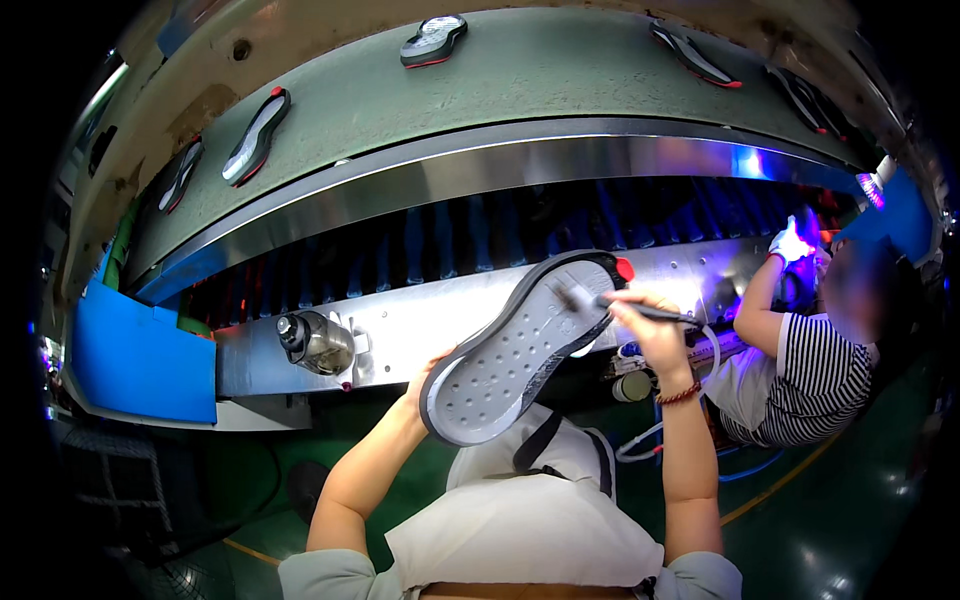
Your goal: The person repeatedly picks up gray slipper soles from a conveyor belt, applies a dark substance to the sole using a brush, and returns them to the belt. The process is repeated for multiple soles in a continuous assembly-line manner.
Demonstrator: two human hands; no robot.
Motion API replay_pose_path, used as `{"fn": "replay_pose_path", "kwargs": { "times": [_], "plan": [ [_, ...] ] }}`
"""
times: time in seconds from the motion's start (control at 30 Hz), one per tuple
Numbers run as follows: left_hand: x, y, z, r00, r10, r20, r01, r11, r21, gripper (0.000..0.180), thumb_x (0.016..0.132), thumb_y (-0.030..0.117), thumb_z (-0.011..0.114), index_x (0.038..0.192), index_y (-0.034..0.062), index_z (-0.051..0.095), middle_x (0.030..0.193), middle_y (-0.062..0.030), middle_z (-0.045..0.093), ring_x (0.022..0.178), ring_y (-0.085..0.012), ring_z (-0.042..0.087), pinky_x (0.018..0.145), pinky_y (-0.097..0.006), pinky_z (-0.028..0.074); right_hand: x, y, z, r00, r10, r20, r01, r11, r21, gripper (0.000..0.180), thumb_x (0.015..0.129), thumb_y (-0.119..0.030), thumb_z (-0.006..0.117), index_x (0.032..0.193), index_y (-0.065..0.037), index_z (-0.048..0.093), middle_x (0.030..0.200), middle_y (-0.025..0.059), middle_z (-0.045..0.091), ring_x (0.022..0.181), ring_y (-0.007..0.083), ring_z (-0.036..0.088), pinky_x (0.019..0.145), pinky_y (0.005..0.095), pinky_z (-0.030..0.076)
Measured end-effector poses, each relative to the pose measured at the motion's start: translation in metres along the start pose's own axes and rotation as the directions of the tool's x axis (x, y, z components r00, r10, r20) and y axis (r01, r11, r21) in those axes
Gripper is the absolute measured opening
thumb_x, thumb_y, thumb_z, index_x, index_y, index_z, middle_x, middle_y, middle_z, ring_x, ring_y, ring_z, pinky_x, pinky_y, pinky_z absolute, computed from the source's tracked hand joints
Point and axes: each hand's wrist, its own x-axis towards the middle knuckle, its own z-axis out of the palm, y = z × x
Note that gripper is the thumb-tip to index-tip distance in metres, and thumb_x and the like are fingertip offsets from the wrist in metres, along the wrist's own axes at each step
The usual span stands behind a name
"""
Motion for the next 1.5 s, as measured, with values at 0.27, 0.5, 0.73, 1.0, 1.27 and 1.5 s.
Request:
{"fn": "replay_pose_path", "kwargs": {
  "times": [0.27, 0.5, 0.73, 1.0, 1.27, 1.5],
  "plan": [
    [0.029, -0.005, -0.015, 1.000, 0.009, 0.007, -0.009, 0.999, 0.043, 0.052, 0.084, 0.039, 0.037, 0.117, 0.0008, 0.048, 0.114, -0.0169, 0.054, 0.101, -0.0279, 0.056, 0.089, -0.042, 0.044, -0.042, 0.014, 0.077, 0.888, -0.453, 0.074, 0.433, 0.772, -0.466, 0.010, 0.068, -0.004, 0.065, 0.077, -0.002, 0.063, 0.077, 0.0133, 0.063, 0.068, 0.0253, 0.060, 0.063, 0.0303, 0.047],
    [0.026, 0.000, -0.015, 0.996, -0.056, 0.066, 0.056, 0.998, 0.003, 0.063, 0.080, 0.050, 0.037, 0.127, 0.0076, 0.040, 0.124, -0.0194, 0.046, 0.106, -0.0376, 0.050, 0.083, -0.058, 0.041, -0.046, 0.004, 0.030, 0.999, 0.002, 0.049, -0.006, 0.998, 0.070, 0.012, 0.078, -0.006, 0.060, 0.086, 0.001, 0.064, 0.083, 0.0076, 0.065, 0.074, 0.0107, 0.058, 0.069, 0.0204, 0.044],
    [0.019, 0.022, 0.019, 0.993, 0.092, -0.070, -0.081, 0.986, 0.147, 0.042, 0.081, 0.031, 0.048, 0.112, 0.0033, 0.054, 0.108, -0.0144, 0.059, 0.095, -0.0273, 0.058, 0.087, -0.039, 0.044, -0.102, 0.067, -0.044, 0.789, 0.237, -0.566, 0.083, 0.873, 0.481, 0.017, 0.085, -0.010, 0.054, 0.099, -0.001, 0.055, 0.094, 0.0081, 0.059, 0.078, 0.0122, 0.054, 0.066, 0.0217, 0.041],
    [0.167, 0.100, 0.186, 0.754, 0.505, 0.420, -0.529, 0.846, -0.070, 0.064, 0.085, 0.049, 0.031, 0.130, 0.0036, 0.030, 0.135, -0.0168, 0.031, 0.119, -0.0365, 0.035, 0.098, -0.049, 0.030, -0.123, 0.078, -0.037, 0.732, 0.390, -0.558, 0.020, 0.806, 0.591, 0.015, 0.084, -0.011, 0.055, 0.096, -0.002, 0.056, 0.091, 0.0074, 0.061, 0.075, 0.0117, 0.055, 0.063, 0.0213, 0.042],
    [0.264, 0.154, 0.212, 0.846, 0.531, 0.046, -0.500, 0.820, -0.278, 0.087, 0.081, 0.058, 0.035, 0.135, -0.0045, 0.006, 0.143, -0.0192, 0.009, 0.133, -0.0294, 0.011, 0.107, -0.044, 0.007, -0.102, 0.076, -0.037, 0.814, 0.391, -0.429, -0.021, 0.758, 0.652, 0.012, 0.082, -0.004, 0.054, 0.093, 0.000, 0.057, 0.093, 0.0115, 0.061, 0.075, 0.0144, 0.057, 0.063, 0.0222, 0.044],
    [0.283, 0.136, 0.209, 0.691, 0.712, 0.125, -0.632, 0.512, 0.581, 0.073, 0.080, 0.046, 0.047, 0.132, -0.0012, 0.026, 0.141, -0.0154, 0.020, 0.132, -0.0279, 0.012, 0.107, -0.035, 0.006, -0.083, 0.088, -0.046, 0.836, 0.439, -0.329, -0.079, 0.690, 0.720, 0.013, 0.079, -0.001, 0.057, 0.092, 0.003, 0.059, 0.096, 0.0137, 0.062, 0.072, 0.0095, 0.054, 0.063, 0.0184, 0.042]
  ]
}}
